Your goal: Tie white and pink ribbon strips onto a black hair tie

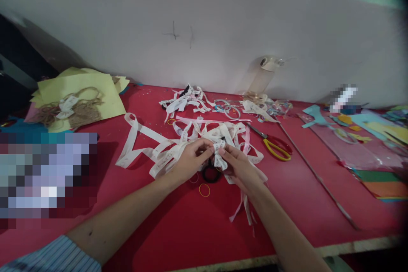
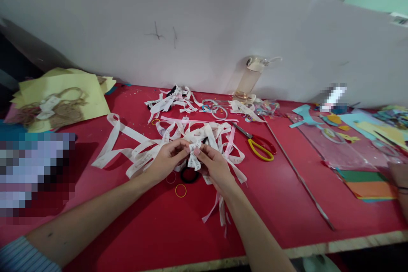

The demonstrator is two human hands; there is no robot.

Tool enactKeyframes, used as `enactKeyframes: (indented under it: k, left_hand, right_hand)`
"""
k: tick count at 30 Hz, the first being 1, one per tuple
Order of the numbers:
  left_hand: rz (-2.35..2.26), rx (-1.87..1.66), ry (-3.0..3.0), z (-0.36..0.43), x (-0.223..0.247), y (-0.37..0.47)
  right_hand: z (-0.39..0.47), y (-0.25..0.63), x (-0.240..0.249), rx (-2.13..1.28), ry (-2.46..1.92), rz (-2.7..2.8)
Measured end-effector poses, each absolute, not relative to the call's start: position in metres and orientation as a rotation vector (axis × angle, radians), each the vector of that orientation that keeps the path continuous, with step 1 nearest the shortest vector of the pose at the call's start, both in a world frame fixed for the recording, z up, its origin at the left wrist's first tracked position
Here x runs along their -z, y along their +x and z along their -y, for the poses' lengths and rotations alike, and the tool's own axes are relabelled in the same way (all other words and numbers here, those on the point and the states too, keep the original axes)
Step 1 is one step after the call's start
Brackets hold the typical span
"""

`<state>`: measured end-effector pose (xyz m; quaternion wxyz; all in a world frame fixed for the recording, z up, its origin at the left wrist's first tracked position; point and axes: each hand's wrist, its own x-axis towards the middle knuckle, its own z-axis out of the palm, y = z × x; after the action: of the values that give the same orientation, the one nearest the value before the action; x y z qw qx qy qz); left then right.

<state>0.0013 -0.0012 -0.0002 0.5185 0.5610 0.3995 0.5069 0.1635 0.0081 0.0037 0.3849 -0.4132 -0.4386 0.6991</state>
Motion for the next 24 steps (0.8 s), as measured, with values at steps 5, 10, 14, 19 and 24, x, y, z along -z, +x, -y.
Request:
enactKeyframes:
  k: [5, 10, 14, 19, 24]
  left_hand:
    - [-1.101, -1.181, 1.505, 0.0046, -0.0052, 0.0004]
    - [-1.201, -1.200, 1.586, 0.0059, -0.0066, 0.0014]
    - [-1.205, -1.196, 1.571, 0.0053, -0.0057, 0.0023]
    - [-1.136, -1.223, 1.470, 0.0052, -0.0050, 0.0020]
    - [-1.113, -1.206, 1.487, 0.0044, -0.0052, 0.0023]
  right_hand:
    - [-0.0097, 0.1632, -0.0027, -1.769, -1.061, 1.191]
    - [-0.0099, 0.1627, -0.0025, -1.783, -1.068, 1.173]
    - [-0.0088, 0.1624, -0.0032, -1.776, -1.097, 1.161]
    - [-0.0084, 0.1611, -0.0009, -1.709, -1.087, 1.155]
    - [-0.0079, 0.1609, 0.0050, -1.565, -1.099, 1.182]
